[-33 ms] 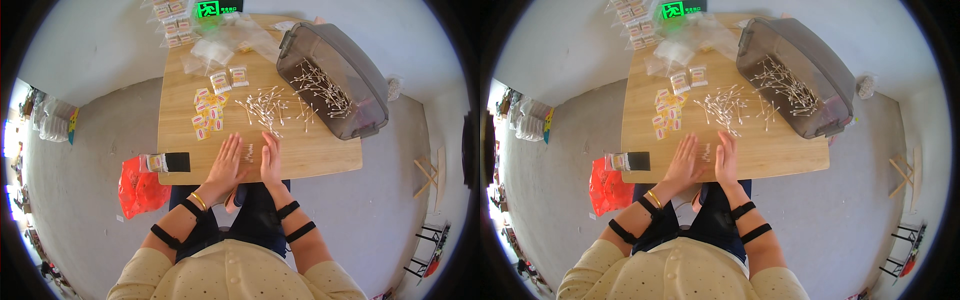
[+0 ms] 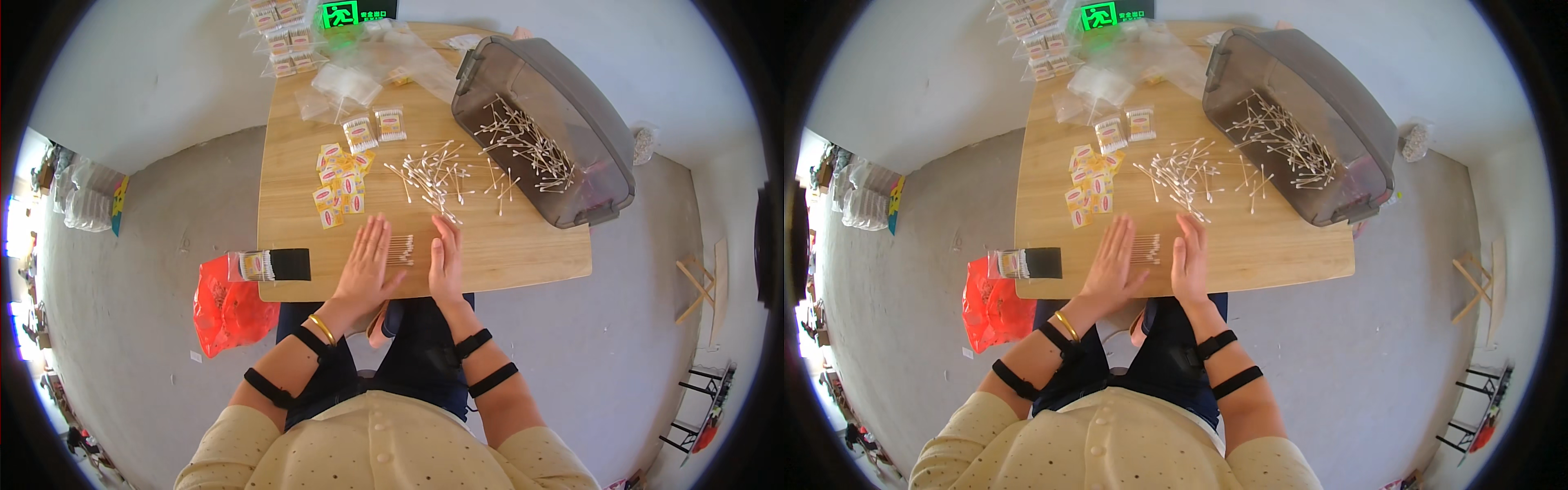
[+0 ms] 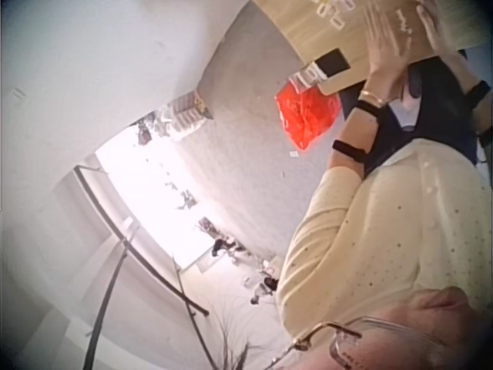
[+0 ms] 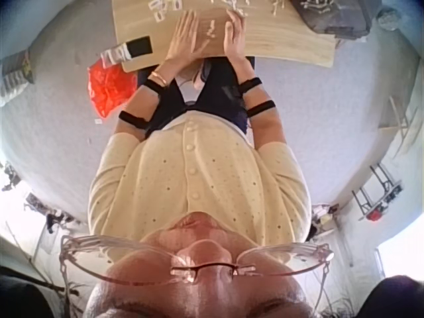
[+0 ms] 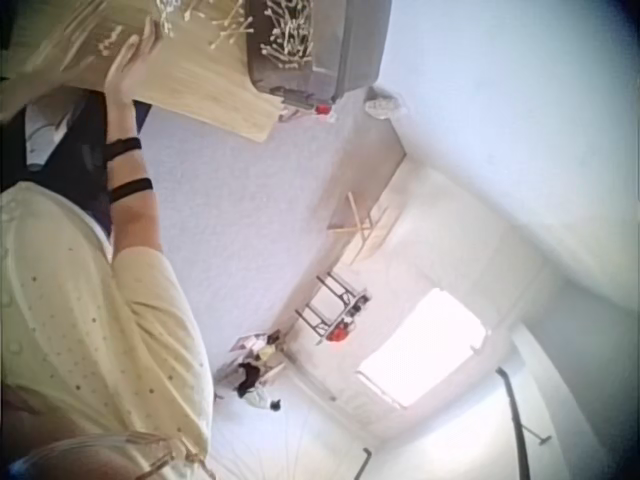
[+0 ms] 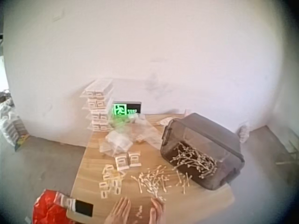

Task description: Sort individual cotton swabs and package them into small plastic bags.

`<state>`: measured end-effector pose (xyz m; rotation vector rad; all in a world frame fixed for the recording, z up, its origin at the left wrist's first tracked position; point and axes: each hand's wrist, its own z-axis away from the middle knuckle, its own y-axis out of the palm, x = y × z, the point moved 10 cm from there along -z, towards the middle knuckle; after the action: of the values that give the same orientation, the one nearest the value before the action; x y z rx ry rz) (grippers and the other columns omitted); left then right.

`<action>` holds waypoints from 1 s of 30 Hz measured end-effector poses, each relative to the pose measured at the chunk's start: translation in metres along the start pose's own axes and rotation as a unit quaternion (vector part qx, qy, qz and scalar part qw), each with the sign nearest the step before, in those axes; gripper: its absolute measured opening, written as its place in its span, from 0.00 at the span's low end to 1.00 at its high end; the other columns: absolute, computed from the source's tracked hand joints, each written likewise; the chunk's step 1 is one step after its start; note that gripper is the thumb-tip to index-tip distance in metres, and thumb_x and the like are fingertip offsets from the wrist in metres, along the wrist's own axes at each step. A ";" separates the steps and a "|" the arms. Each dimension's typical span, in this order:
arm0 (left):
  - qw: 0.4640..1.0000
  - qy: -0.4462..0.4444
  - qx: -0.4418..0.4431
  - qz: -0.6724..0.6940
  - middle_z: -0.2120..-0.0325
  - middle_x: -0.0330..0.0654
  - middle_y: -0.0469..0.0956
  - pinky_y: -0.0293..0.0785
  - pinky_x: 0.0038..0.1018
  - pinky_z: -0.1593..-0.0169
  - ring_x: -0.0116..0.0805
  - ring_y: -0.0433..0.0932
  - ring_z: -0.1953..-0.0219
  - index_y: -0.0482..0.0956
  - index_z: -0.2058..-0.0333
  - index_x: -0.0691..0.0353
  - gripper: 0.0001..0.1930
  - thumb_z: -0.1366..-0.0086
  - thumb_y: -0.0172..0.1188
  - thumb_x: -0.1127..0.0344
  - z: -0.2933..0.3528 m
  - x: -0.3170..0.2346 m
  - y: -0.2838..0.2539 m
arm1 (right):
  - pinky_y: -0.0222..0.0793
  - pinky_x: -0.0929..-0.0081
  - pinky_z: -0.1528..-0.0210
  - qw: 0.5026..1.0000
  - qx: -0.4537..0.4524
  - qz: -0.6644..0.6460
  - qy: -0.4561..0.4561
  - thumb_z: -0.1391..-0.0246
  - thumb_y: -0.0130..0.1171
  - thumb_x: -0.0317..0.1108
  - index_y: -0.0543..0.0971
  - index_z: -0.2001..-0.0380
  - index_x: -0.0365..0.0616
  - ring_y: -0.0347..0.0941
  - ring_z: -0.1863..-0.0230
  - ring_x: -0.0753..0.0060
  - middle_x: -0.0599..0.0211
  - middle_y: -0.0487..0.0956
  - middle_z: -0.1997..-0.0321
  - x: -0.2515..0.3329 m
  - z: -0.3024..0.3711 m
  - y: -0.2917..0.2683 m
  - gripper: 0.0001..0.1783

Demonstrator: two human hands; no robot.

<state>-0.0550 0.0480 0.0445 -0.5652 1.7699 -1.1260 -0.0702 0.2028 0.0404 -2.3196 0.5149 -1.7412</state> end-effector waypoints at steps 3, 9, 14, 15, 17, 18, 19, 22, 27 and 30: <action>0.999 -0.037 -0.011 -0.029 0.25 0.63 0.47 0.40 0.49 0.22 0.57 0.43 0.22 0.44 0.27 0.75 0.49 0.31 0.58 0.45 0.013 0.022 -0.013 | 0.55 0.54 0.27 1.000 0.015 0.004 0.008 0.26 0.42 0.39 0.67 0.34 0.35 0.60 0.28 0.41 0.43 0.66 0.32 0.001 0.004 -0.003 0.25; 0.991 -0.073 0.031 -0.107 0.25 0.62 0.46 0.36 0.49 0.21 0.55 0.41 0.21 0.45 0.27 0.76 0.52 0.30 0.52 0.36 0.038 0.040 0.000 | 0.48 0.47 0.23 0.980 0.121 0.150 -0.049 0.31 0.52 0.43 0.57 0.28 0.32 0.50 0.23 0.36 0.38 0.57 0.25 0.023 0.011 0.030 0.37; 0.986 -0.074 0.055 -0.138 0.25 0.62 0.47 0.34 0.49 0.21 0.53 0.40 0.21 0.47 0.27 0.77 0.53 0.30 0.46 0.30 0.040 0.039 0.010 | 0.39 0.45 0.20 0.932 0.173 0.310 -0.074 0.39 0.61 0.53 0.49 0.25 0.31 0.41 0.19 0.36 0.34 0.49 0.21 0.018 0.025 0.042 0.53; 0.986 -0.070 0.051 -0.142 0.25 0.62 0.46 0.34 0.49 0.21 0.54 0.40 0.21 0.47 0.28 0.77 0.54 0.30 0.44 0.30 0.039 0.037 0.012 | 0.39 0.46 0.20 0.925 0.184 0.325 -0.070 0.41 0.63 0.54 0.49 0.25 0.30 0.40 0.19 0.36 0.34 0.48 0.21 0.015 0.028 0.044 0.55; 0.988 -0.067 0.039 -0.136 0.26 0.63 0.47 0.33 0.50 0.22 0.55 0.41 0.21 0.48 0.28 0.78 0.54 0.30 0.42 0.29 0.035 0.034 0.015 | 0.38 0.47 0.19 0.911 0.206 0.352 -0.062 0.42 0.64 0.56 0.49 0.25 0.31 0.39 0.19 0.37 0.34 0.46 0.20 0.011 0.031 0.050 0.57; 0.989 -0.069 0.032 -0.126 0.26 0.65 0.47 0.34 0.51 0.22 0.56 0.41 0.22 0.48 0.28 0.79 0.54 0.31 0.42 0.29 0.033 0.032 0.016 | 0.37 0.47 0.19 0.904 0.216 0.364 -0.057 0.42 0.63 0.57 0.49 0.25 0.31 0.39 0.18 0.37 0.34 0.46 0.20 0.010 0.032 0.056 0.57; 0.990 -0.071 0.025 -0.116 0.26 0.66 0.47 0.34 0.52 0.22 0.57 0.41 0.22 0.48 0.29 0.80 0.54 0.31 0.42 0.29 0.031 0.030 0.017 | 0.37 0.47 0.19 0.897 0.227 0.376 -0.053 0.42 0.62 0.58 0.49 0.25 0.32 0.38 0.18 0.38 0.34 0.45 0.20 0.010 0.033 0.062 0.56; 0.991 -0.076 0.012 -0.108 0.26 0.66 0.48 0.33 0.52 0.22 0.57 0.41 0.22 0.48 0.29 0.80 0.55 0.31 0.40 0.28 0.029 0.029 0.020 | 0.36 0.47 0.19 0.908 0.192 0.364 -0.076 0.41 0.59 0.60 0.50 0.24 0.33 0.38 0.18 0.38 0.35 0.44 0.20 0.014 0.035 0.078 0.55; 0.991 -0.076 0.018 -0.106 0.26 0.66 0.48 0.34 0.52 0.22 0.57 0.41 0.22 0.49 0.29 0.80 0.55 0.30 0.40 0.28 0.030 0.029 0.019 | 0.35 0.47 0.19 0.904 0.195 0.372 -0.075 0.40 0.57 0.61 0.50 0.24 0.34 0.37 0.18 0.38 0.35 0.44 0.20 0.009 0.036 0.080 0.54; 0.992 -0.082 0.029 -0.096 0.26 0.65 0.47 0.35 0.52 0.22 0.56 0.42 0.22 0.50 0.29 0.79 0.54 0.30 0.42 0.28 0.029 0.033 0.020 | 0.35 0.47 0.19 0.903 0.193 0.374 -0.080 0.41 0.59 0.58 0.51 0.24 0.35 0.37 0.18 0.38 0.34 0.44 0.20 0.011 0.036 0.080 0.54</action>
<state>-0.0425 0.0196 0.0081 -0.7823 1.5616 -1.2222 -0.0458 0.1233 0.0116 -1.6418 0.8051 -1.1397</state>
